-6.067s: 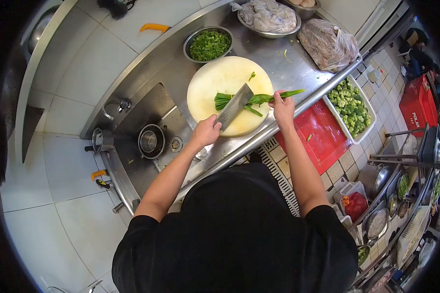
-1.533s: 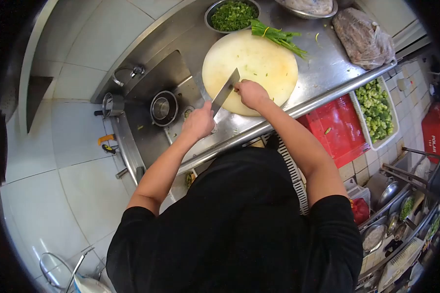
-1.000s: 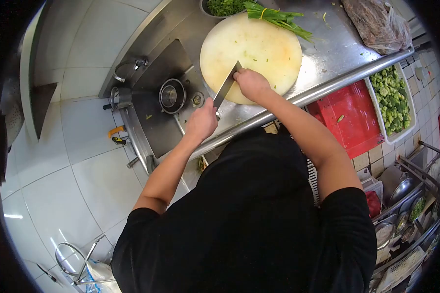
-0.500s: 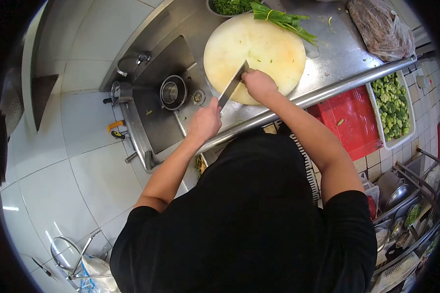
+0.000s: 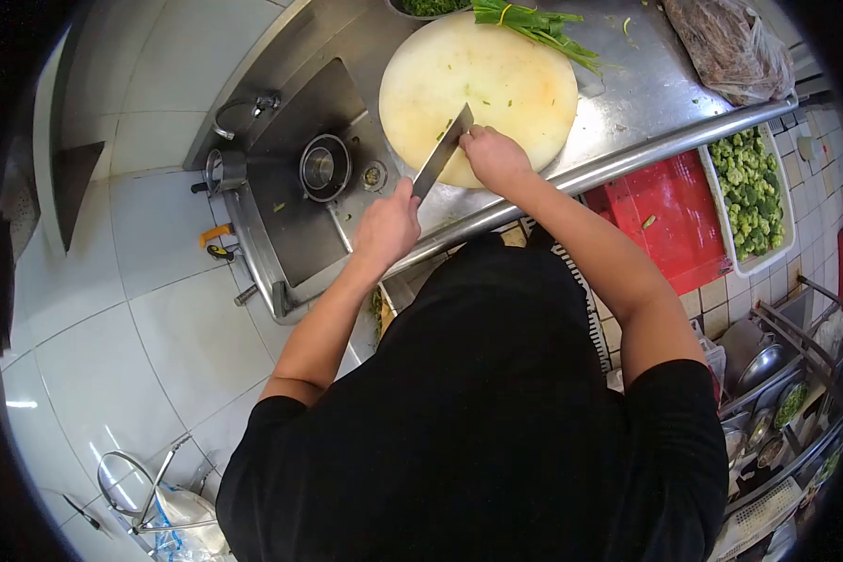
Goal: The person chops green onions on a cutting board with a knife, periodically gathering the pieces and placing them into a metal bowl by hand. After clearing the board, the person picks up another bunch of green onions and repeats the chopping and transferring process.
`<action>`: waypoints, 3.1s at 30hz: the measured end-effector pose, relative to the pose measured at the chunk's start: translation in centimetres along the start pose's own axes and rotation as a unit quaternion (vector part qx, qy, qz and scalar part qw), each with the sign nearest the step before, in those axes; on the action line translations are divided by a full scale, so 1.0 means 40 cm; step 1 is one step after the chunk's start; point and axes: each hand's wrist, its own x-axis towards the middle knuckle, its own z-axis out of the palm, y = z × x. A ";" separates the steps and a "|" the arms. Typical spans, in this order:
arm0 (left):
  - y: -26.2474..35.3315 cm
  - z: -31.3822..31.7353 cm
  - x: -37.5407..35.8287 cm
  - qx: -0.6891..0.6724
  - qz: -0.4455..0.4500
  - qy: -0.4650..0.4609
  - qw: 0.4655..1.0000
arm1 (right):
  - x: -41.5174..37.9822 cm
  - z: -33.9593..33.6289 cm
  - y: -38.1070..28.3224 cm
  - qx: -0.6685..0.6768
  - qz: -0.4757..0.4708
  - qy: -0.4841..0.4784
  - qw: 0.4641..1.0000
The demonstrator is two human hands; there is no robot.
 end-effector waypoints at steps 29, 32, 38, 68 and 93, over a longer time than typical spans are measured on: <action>0.004 0.072 -0.012 -0.043 0.003 0.006 0.999 | -0.059 -0.005 0.048 0.004 -0.038 0.094 0.995; 0.031 0.036 -0.035 -0.031 0.015 0.019 0.999 | -0.078 0.006 0.058 0.032 -0.057 0.109 0.992; 0.026 0.056 -0.039 -0.041 0.015 0.006 0.999 | -0.076 -0.026 0.064 0.051 -0.060 0.053 0.995; 0.025 0.054 -0.014 -0.104 0.035 -0.021 0.994 | -0.122 -0.018 0.097 0.001 -0.081 0.106 0.991; -0.026 0.067 0.211 -0.587 -0.015 -0.139 0.797 | 0.219 0.048 -0.065 0.226 0.161 0.304 0.911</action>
